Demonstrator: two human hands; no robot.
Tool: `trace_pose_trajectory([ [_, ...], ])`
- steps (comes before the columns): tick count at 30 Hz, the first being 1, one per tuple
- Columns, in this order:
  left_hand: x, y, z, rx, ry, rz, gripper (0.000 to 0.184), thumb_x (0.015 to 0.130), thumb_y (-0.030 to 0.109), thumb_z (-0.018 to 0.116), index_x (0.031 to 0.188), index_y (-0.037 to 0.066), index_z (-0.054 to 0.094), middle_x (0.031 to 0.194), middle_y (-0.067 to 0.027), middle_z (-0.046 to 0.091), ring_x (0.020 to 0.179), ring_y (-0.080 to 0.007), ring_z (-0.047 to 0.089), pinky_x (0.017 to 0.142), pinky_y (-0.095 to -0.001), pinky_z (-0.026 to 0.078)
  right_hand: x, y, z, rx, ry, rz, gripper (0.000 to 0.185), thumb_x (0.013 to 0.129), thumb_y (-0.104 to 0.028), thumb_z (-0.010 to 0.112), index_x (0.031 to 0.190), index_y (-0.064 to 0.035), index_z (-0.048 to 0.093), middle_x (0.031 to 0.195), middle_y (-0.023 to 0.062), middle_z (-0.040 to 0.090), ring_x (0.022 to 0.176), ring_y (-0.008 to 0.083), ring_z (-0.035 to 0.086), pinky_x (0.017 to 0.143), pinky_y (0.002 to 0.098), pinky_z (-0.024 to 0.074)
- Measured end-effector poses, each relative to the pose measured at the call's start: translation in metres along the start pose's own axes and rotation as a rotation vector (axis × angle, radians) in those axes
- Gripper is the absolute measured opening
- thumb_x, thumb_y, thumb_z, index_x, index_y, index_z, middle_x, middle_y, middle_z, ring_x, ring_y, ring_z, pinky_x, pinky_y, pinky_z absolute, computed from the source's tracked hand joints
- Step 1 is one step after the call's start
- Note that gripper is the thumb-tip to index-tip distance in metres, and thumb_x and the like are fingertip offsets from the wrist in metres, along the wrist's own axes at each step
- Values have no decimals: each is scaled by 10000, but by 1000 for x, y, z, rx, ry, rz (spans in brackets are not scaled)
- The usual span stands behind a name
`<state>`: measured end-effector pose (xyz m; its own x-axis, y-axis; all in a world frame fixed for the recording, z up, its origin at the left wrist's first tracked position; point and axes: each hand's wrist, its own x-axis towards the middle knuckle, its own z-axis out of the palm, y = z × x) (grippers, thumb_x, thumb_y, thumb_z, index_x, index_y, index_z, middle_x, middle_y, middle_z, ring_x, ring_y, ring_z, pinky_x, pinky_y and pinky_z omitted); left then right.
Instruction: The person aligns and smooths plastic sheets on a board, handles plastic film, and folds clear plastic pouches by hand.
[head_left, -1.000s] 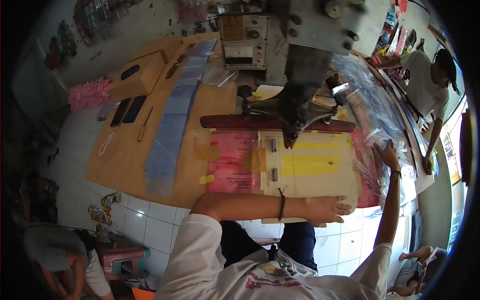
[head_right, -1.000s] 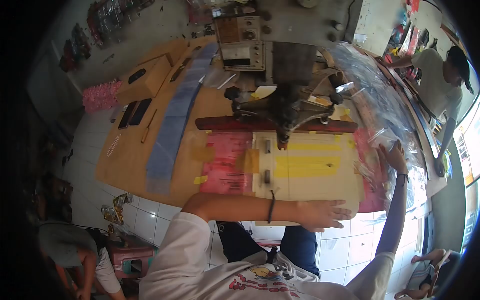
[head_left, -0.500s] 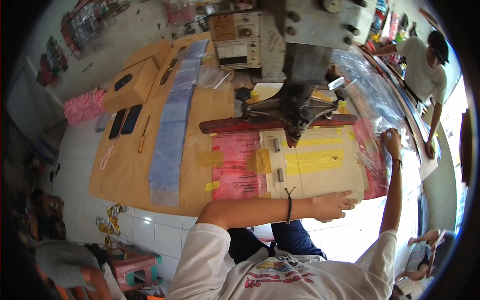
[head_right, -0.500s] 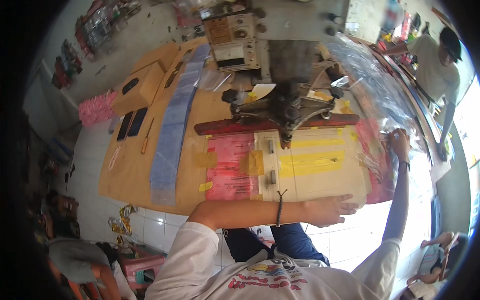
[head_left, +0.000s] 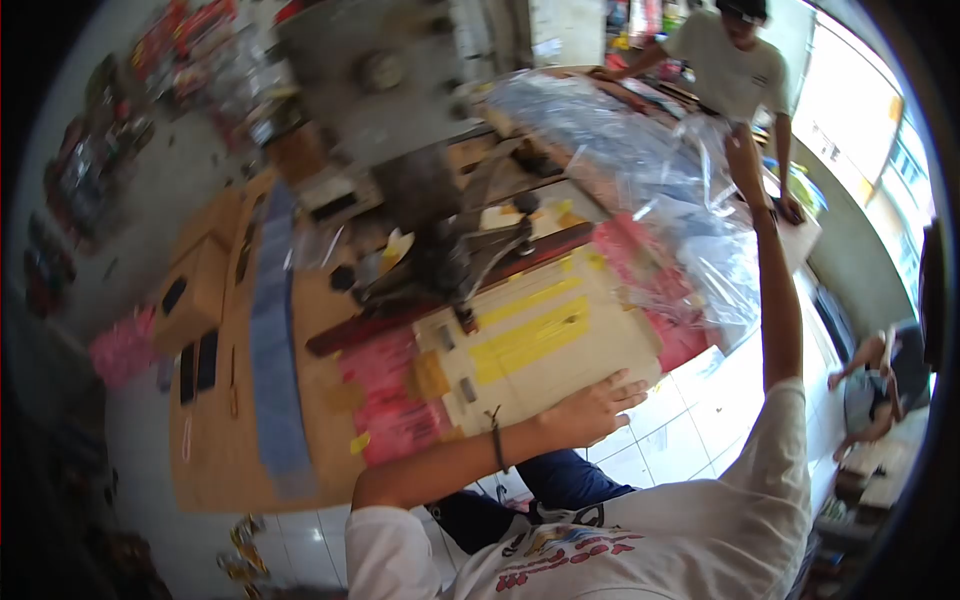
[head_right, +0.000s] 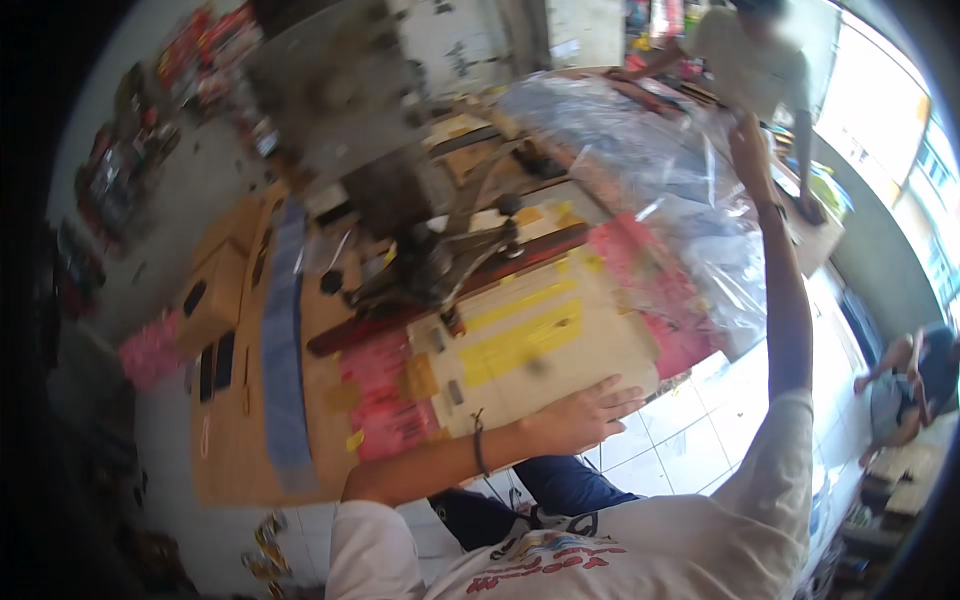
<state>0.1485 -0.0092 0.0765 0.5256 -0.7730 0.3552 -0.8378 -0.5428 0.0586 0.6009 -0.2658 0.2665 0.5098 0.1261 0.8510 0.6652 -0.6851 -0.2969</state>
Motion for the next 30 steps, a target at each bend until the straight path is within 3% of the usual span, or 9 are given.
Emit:
trace_pose_trajectory([
  [7,0,0,-24,-16,-160,15,292,911,196,632,1140,80,771,1604,-119,480,1561,-278,327,1278,-552,243,94,-30,-50,51,357,55,290,1020,-256,612,1139,4,567,1039,228,717,793,394,739,759,491,563],
  [9,2,-1,-27,-22,-182,16,289,915,192,632,1145,83,768,1615,-119,464,1566,-277,315,1280,-554,237,108,-21,-72,85,338,128,361,1044,-273,635,1196,44,552,1138,173,678,781,254,769,512,336,604],
  [11,1,-1,-29,-43,-198,5,288,921,191,631,1155,87,763,1622,-120,453,1571,-274,302,1282,-555,231,98,-31,-89,287,422,201,339,1050,-261,627,1187,42,560,1150,172,682,729,228,769,497,309,590],
  [16,3,-1,-35,-66,-246,-2,301,920,208,647,1178,92,752,1625,-116,445,1579,-270,284,1287,-551,218,21,98,-48,-157,-264,28,285,983,-166,666,1212,-11,598,1178,174,714,986,296,751,843,385,588],
  [19,5,0,-42,-74,-273,-4,298,924,210,644,1178,97,755,1624,-116,446,1580,-272,283,1287,-552,215,-51,57,-45,-119,-563,41,295,984,-142,662,1253,-21,645,1311,169,698,1155,341,691,1001,412,535],
  [21,5,0,-41,-79,-272,-11,293,928,207,636,1173,102,758,1623,-115,449,1580,-273,284,1287,-553,213,-77,37,-38,14,-385,276,323,970,-177,692,1263,-41,667,1222,188,729,1152,360,695,989,433,534],
  [22,5,-1,-39,-83,-265,-14,290,930,204,631,1169,104,761,1622,-113,451,1579,-273,284,1287,-553,213,-87,45,-27,-65,-317,61,338,990,-214,685,1278,-39,656,1216,201,727,1183,379,675,1007,441,524],
  [26,3,-1,-34,-67,-260,-3,294,924,208,624,1161,108,768,1618,-103,460,1580,-274,284,1288,-556,208,-111,18,-25,-294,-579,155,364,1030,-327,619,1296,-82,661,1295,208,690,1197,403,647,1073,472,466],
  [30,3,0,-34,-24,-285,-12,320,922,215,618,1182,106,768,1615,-89,472,1579,-270,292,1291,-557,199,-139,-19,-58,-25,-78,217,301,1038,-216,623,1294,-62,668,1296,199,694,1240,378,641,1095,434,464],
])
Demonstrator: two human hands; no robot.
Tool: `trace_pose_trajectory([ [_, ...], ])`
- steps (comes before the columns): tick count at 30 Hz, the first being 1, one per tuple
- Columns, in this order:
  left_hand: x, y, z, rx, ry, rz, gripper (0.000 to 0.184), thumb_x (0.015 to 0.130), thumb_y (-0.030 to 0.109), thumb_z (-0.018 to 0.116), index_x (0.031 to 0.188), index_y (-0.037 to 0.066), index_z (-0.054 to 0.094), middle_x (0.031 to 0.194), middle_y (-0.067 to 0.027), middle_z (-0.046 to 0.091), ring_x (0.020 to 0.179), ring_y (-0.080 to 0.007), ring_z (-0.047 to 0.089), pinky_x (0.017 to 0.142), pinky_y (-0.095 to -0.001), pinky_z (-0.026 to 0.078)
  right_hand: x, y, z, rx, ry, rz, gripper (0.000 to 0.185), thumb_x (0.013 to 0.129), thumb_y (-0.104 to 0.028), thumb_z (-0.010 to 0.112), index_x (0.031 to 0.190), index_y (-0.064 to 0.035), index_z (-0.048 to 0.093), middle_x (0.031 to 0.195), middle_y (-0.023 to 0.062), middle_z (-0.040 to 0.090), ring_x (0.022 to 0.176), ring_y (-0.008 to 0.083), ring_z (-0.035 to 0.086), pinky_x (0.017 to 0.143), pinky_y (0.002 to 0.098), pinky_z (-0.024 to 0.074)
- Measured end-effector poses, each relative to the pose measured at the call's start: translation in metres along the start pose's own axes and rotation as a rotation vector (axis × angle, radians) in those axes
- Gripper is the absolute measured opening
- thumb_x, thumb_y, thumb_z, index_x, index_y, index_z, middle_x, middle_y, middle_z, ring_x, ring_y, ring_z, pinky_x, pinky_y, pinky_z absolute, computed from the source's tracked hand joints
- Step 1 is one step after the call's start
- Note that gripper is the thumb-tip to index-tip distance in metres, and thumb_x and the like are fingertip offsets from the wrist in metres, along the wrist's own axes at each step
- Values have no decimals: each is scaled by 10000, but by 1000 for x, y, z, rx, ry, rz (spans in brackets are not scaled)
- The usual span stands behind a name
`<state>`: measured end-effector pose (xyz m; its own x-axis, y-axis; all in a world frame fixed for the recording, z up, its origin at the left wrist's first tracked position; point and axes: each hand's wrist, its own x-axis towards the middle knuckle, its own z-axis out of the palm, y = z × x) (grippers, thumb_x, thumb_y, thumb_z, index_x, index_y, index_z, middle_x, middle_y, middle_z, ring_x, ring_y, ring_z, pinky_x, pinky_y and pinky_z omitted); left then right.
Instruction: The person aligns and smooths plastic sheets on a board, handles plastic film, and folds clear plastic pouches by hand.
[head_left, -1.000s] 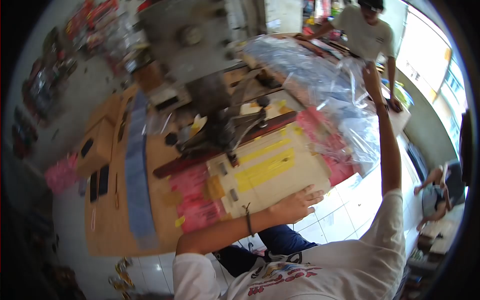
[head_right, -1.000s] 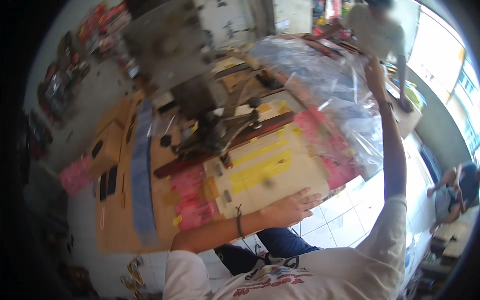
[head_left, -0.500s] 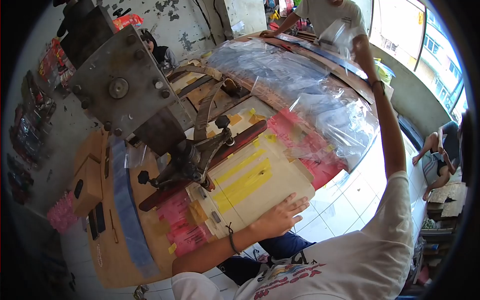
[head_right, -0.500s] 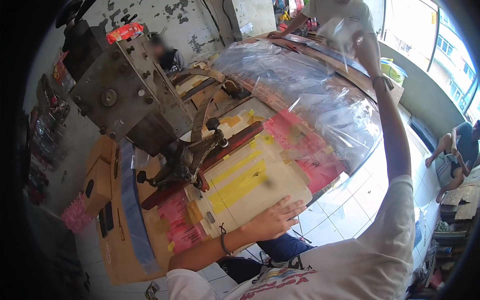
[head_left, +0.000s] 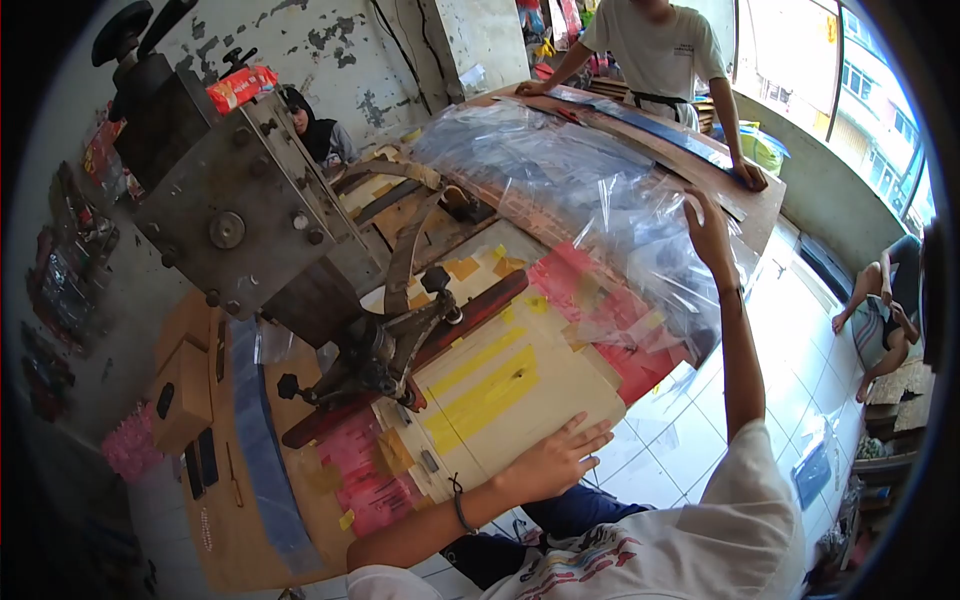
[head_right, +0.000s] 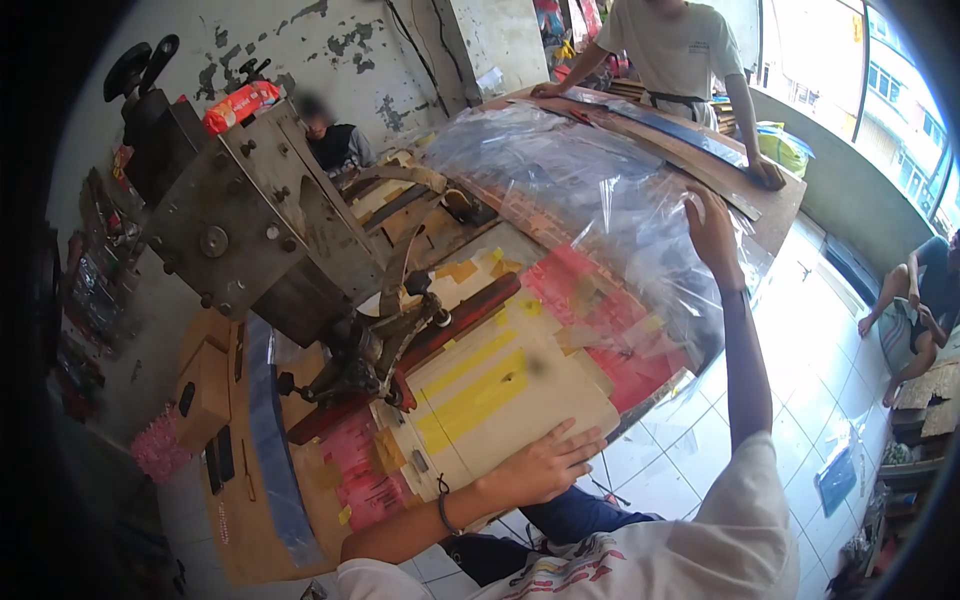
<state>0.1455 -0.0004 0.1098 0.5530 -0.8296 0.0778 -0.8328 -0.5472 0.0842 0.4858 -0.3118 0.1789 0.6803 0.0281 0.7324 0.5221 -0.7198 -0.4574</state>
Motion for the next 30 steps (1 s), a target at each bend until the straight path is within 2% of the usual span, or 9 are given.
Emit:
trace_pose_trajectory([
  [6,-1,2,6,133,57,26,295,925,217,614,1156,116,768,1589,-80,507,1551,-252,351,1282,-560,234,-155,-1,-85,69,245,261,272,1066,-119,588,1299,-7,673,1236,132,735,1202,242,673,1062,382,487],
  [8,-2,4,3,145,88,52,296,921,207,617,1164,117,759,1493,-72,581,1485,-250,436,1265,-543,280,-235,21,-94,185,384,519,283,1091,-207,581,1238,12,683,1097,117,740,843,149,674,771,310,547],
  [10,-3,11,-10,120,127,83,302,916,200,621,1176,117,748,1338,-55,684,1375,-249,561,1236,-507,350,-294,-16,-111,311,309,916,299,1080,-284,614,1152,-4,689,831,58,669,522,45,474,444,238,347],
  [13,-4,37,-59,-76,-116,106,304,902,201,635,1175,117,738,1062,-30,722,1132,-242,675,1143,-426,456,-381,-24,-108,303,135,1135,299,1044,-214,624,805,-64,525,652,-33,427,562,36,372,497,248,278],
  [14,-12,44,-74,-224,9,121,290,944,245,634,1188,118,725,939,-35,694,967,-247,686,981,-372,535,-398,-19,-101,367,137,1058,296,1006,-143,603,762,-93,442,658,-46,379,584,38,333,518,253,277],
  [17,-44,63,-148,-555,-360,50,371,1037,362,597,1284,92,657,952,-89,699,902,-316,696,794,-437,567,-393,-37,-81,473,201,869,344,884,39,527,707,-132,287,679,-68,243,642,51,229,558,268,254],
  [21,-107,70,-210,-594,-560,-383,471,1015,440,644,1299,65,678,1081,-154,760,993,-333,735,849,-418,597,-309,-65,-65,453,222,614,378,835,94,531,704,-96,232,683,-49,227,647,63,217,561,303,201],
  [26,-269,39,-199,-623,206,-1506,688,910,405,794,1356,-89,624,1211,-270,733,1151,-326,726,967,-361,575,-232,-120,-42,484,199,312,445,871,115,621,709,-76,254,670,-39,222,627,74,219,557,297,211],
  [30,-420,42,-109,-264,214,-1950,965,873,522,792,1532,-81,427,1488,-379,484,1409,-410,513,1137,-424,451,-224,-141,-9,562,70,280,454,930,66,652,728,-64,268,669,-38,229,631,80,221,556,295,211],
])
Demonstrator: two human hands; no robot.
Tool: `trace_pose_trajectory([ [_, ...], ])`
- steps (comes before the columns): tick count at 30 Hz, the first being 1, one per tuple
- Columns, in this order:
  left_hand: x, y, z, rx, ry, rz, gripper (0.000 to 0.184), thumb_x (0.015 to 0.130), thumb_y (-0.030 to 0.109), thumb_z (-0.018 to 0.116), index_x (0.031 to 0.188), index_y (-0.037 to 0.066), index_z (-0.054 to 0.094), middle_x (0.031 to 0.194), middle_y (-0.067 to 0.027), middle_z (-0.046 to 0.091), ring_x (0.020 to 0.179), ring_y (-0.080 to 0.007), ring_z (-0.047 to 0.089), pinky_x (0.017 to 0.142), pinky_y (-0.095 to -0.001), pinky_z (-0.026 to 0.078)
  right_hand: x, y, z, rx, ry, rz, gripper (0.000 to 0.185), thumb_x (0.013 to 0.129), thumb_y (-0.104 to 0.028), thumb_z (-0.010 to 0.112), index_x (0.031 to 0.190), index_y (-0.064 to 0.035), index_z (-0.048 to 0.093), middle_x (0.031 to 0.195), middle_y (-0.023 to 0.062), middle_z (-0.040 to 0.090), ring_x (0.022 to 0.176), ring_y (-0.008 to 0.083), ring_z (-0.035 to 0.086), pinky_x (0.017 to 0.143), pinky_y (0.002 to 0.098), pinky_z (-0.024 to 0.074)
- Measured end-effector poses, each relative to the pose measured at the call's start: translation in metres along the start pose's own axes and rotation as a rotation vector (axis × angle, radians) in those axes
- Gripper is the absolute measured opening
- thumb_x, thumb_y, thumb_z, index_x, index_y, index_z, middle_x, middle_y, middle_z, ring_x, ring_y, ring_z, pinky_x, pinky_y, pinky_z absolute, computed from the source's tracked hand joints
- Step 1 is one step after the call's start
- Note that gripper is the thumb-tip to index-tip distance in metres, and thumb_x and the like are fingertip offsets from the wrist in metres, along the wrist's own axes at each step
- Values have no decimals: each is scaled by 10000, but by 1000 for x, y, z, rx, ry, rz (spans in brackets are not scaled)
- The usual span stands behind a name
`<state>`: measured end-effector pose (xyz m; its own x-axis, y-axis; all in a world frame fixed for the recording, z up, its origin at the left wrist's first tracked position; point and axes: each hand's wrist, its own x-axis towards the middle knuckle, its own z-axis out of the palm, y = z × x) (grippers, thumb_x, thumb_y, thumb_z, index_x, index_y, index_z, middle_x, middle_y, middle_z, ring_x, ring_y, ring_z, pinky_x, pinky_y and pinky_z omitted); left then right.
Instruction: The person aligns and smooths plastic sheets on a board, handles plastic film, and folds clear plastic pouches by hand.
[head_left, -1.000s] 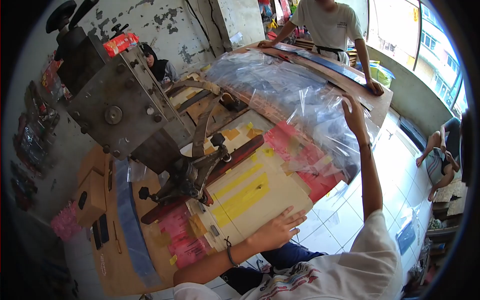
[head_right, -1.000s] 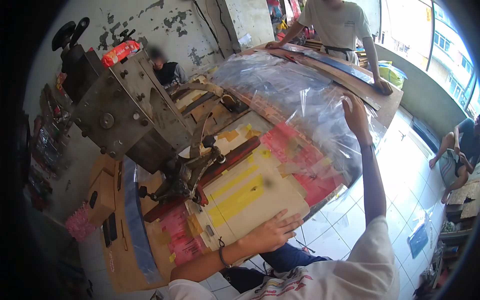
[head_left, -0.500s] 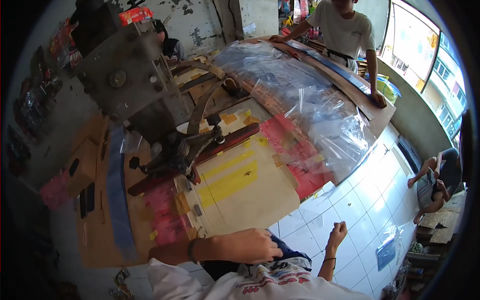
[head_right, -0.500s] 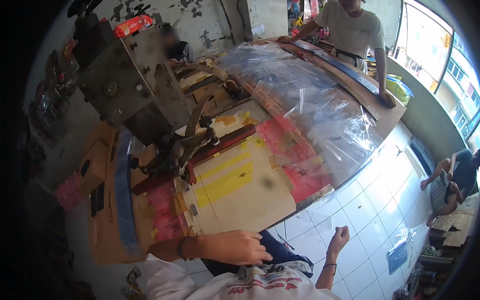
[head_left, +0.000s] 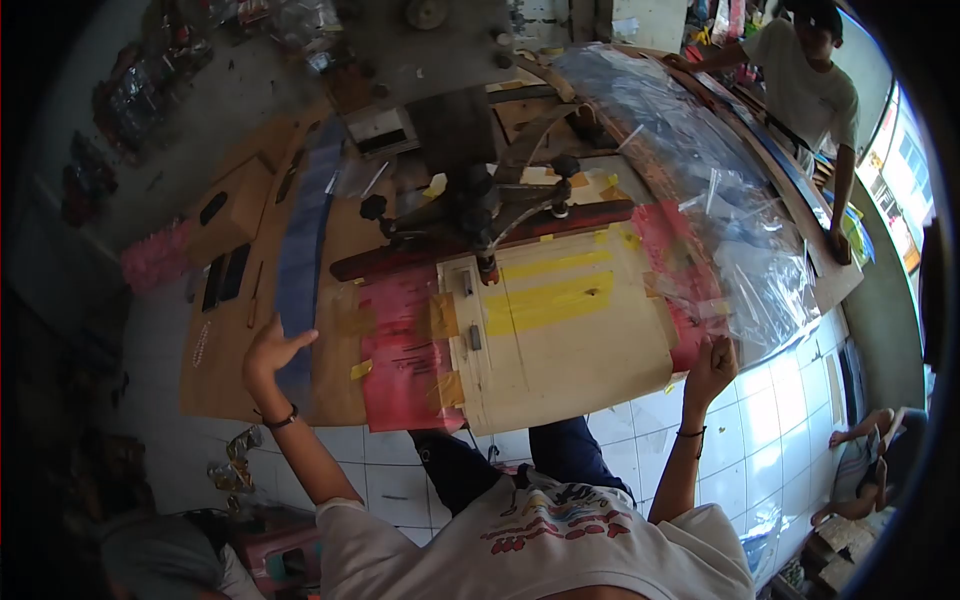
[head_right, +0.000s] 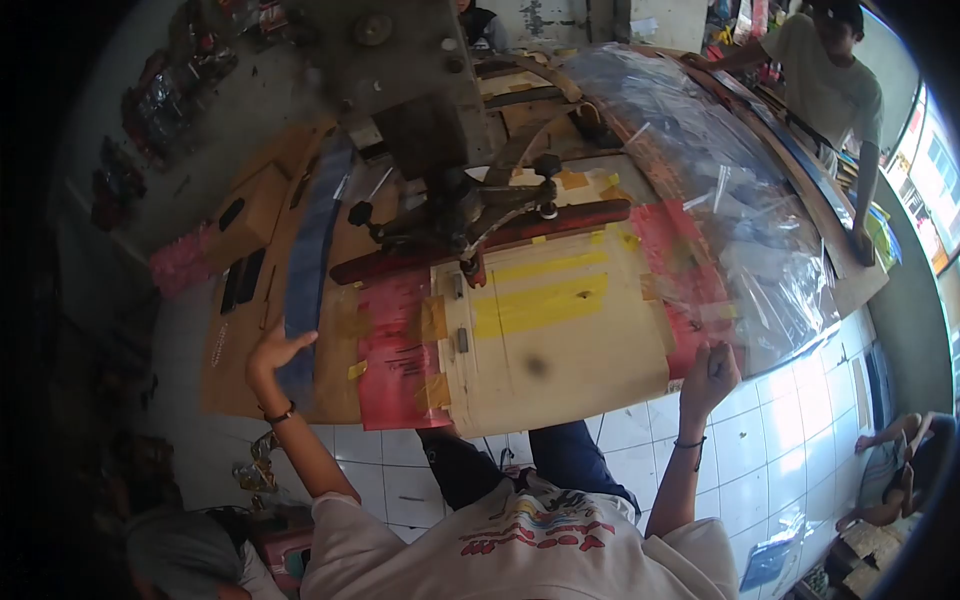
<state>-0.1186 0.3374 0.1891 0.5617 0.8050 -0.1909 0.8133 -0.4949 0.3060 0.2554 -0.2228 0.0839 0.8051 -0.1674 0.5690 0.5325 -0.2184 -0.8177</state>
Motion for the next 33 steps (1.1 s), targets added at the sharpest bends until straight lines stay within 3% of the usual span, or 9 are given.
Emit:
trace_pose_trajectory([
  [4,-42,-17,64,130,281,-187,934,902,542,740,1580,-4,400,1624,-351,322,1532,-449,318,1238,-552,290,-14,25,22,-171,-15,-81,443,966,-5,685,704,-50,330,630,2,274,587,99,251,516,325,250],
  [7,-48,-14,91,18,542,-127,842,910,502,736,1570,62,452,1645,-314,294,1531,-483,261,1240,-607,232,-15,24,27,-215,-3,-63,445,970,-8,680,695,-47,332,585,10,256,568,100,254,510,329,265],
  [8,-48,-18,94,31,608,-78,788,910,481,735,1548,87,491,1607,-294,365,1473,-484,343,1225,-590,264,-12,22,30,-234,1,-82,448,970,-11,680,695,-47,328,587,8,251,571,100,250,514,324,260],
  [17,-45,-11,63,66,464,-120,839,890,574,735,1522,67,522,1577,-283,430,1447,-456,414,1209,-542,316,-10,29,33,-232,38,-92,452,964,-5,668,692,-51,310,605,4,240,583,106,235,535,314,263],
  [20,-14,0,6,-53,19,-243,936,866,641,734,1528,21,501,1554,-288,485,1447,-413,466,1198,-471,370,-11,26,35,-219,39,-92,453,967,-4,667,690,-51,312,600,5,247,580,107,235,532,316,260],
  [22,21,22,-27,214,26,-58,1004,855,671,729,1542,-12,464,1533,-283,514,1446,-364,496,1190,-422,396,-10,26,37,-196,33,-101,463,977,-21,668,692,-53,305,612,-7,231,588,99,222,536,316,237],
  [28,198,37,-23,-143,184,564,768,854,261,847,1502,18,514,1510,-238,551,1419,-365,513,1167,-418,418,-9,20,38,-192,33,-139,476,995,-51,664,697,-54,292,630,-21,198,599,85,199,542,325,184],
  [30,206,85,-31,-166,-96,436,769,871,226,828,1527,40,472,1490,-234,560,1418,-377,503,1164,-433,420,-11,19,38,-172,32,-140,470,996,-51,661,697,-52,297,628,-17,202,596,86,199,541,329,180],
  [33,241,115,-1,38,114,827,785,874,176,795,1562,73,431,1544,-232,500,1445,-394,469,1172,-465,409,-11,24,38,-164,35,-165,464,997,-46,659,697,-53,304,626,-19,207,594,84,197,539,329,178],
])
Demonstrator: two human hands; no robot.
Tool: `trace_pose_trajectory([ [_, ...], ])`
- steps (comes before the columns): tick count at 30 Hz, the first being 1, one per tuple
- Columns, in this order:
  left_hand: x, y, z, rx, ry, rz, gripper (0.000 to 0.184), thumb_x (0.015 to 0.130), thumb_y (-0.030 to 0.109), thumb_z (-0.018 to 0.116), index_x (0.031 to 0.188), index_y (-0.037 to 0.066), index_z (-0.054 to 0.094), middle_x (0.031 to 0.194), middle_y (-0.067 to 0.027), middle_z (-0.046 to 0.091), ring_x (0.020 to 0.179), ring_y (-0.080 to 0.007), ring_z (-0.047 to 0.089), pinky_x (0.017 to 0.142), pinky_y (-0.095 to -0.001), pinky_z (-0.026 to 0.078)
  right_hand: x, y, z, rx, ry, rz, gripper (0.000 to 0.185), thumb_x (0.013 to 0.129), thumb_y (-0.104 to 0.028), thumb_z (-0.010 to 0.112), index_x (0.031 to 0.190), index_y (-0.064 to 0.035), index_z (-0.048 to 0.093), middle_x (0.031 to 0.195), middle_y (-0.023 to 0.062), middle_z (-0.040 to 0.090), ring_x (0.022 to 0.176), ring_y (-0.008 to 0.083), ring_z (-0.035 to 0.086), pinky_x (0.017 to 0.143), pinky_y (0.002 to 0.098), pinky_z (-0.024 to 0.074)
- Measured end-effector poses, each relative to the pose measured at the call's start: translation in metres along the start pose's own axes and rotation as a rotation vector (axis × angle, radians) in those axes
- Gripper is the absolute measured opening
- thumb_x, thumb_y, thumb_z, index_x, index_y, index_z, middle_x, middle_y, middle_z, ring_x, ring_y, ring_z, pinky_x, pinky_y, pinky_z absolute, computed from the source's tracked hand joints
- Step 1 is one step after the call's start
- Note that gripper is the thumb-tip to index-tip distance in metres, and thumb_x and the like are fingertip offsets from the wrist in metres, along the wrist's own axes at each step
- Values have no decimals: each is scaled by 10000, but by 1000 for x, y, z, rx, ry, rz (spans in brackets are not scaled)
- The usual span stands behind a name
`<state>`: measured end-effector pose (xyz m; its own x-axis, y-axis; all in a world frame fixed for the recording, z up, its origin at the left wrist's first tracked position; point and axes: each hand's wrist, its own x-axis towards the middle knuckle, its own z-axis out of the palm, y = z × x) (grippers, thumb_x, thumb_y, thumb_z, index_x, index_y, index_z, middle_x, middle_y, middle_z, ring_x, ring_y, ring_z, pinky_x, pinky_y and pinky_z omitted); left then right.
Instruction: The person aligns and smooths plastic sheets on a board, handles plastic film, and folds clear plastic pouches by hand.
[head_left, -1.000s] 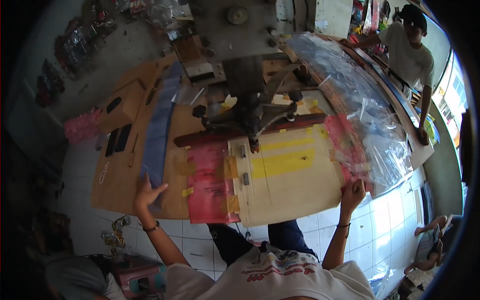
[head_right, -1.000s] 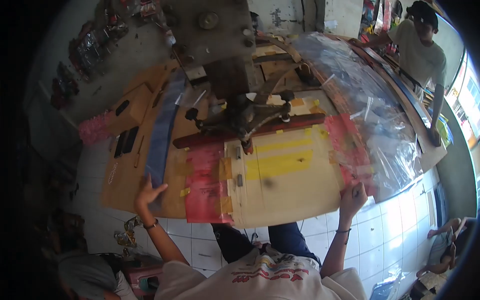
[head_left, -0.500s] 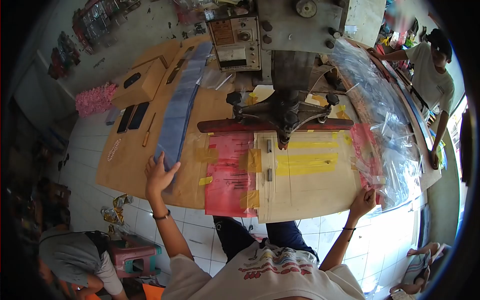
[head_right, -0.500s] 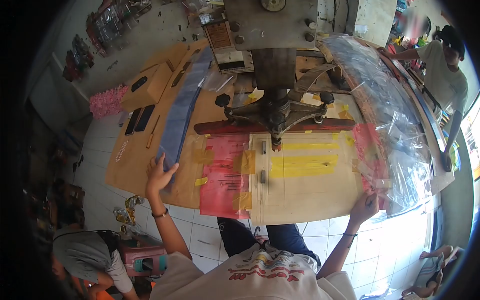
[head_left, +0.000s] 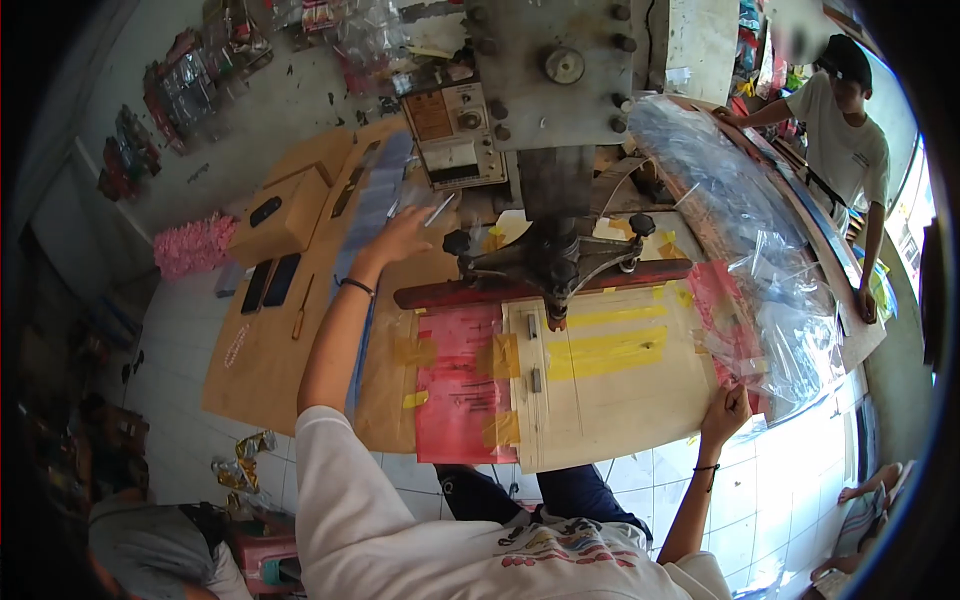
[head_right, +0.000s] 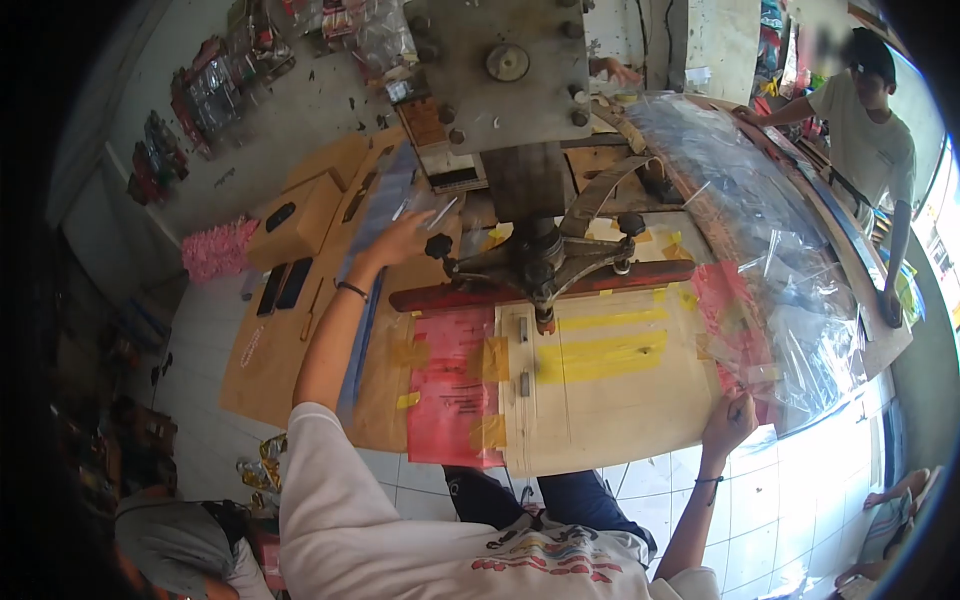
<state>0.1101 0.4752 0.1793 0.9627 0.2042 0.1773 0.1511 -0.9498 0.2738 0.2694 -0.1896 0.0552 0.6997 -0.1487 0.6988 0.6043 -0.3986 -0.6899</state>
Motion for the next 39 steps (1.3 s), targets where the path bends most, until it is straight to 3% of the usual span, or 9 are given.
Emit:
trace_pose_trajectory([
  [5,35,-10,36,214,98,366,755,892,53,656,1596,97,387,1639,-214,380,1487,-360,426,1181,-473,399,-3,11,-1,-16,-24,42,424,971,16,652,692,-40,337,607,22,273,560,124,255,531,338,240],
  [11,38,-8,32,304,4,206,491,889,-22,538,1360,58,649,1357,-211,668,1239,-378,644,1066,-477,500,-6,13,-1,4,-19,43,407,959,41,640,696,-36,339,619,19,278,569,121,267,539,326,255],
  [14,31,-30,23,214,353,297,364,866,-36,573,1176,47,744,1095,-188,762,1022,-397,718,949,-478,554,-2,12,-1,-1,-26,38,406,960,43,635,697,-37,337,621,17,276,572,117,263,540,322,259],
  [16,7,-9,-23,144,297,197,211,952,66,611,1099,27,758,1106,-210,750,1030,-402,714,915,-443,566,-2,10,-1,-5,-26,43,408,961,40,636,696,-38,335,621,16,272,574,116,260,540,321,260],
  [20,-53,12,-108,87,463,-130,190,1010,93,615,1111,2,746,914,-143,774,870,-254,752,811,-358,563,-2,10,-2,-42,-34,48,411,973,23,636,700,-38,335,619,18,268,572,113,254,540,318,259],
  [22,-81,2,-146,17,771,134,212,1046,164,626,1105,-4,742,964,-93,769,880,-161,718,828,-324,553,-2,9,-2,-47,-29,40,414,980,14,637,702,-39,335,619,18,262,571,111,248,539,317,256],
  [24,-114,24,-181,-45,984,-179,286,1093,242,588,1125,-13,713,1035,-108,759,930,-171,731,865,-310,562,-1,6,-1,-40,-22,19,417,985,8,638,704,-41,334,621,16,255,573,112,239,537,316,252],
  [29,-165,53,-235,-487,1316,-62,342,1129,254,498,1275,-51,552,1146,-192,695,966,-288,750,825,-393,640,-1,10,0,-37,-21,-5,428,991,3,648,708,-44,329,624,13,246,579,112,224,530,317,244],
  [39,-225,77,-247,-383,1417,-186,344,1126,260,495,1307,-30,536,1149,-182,656,759,-273,748,533,-323,612,0,4,3,-2,-5,-7,461,1013,-45,666,707,-44,321,626,-15,231,599,81,215,531,300,224],
])
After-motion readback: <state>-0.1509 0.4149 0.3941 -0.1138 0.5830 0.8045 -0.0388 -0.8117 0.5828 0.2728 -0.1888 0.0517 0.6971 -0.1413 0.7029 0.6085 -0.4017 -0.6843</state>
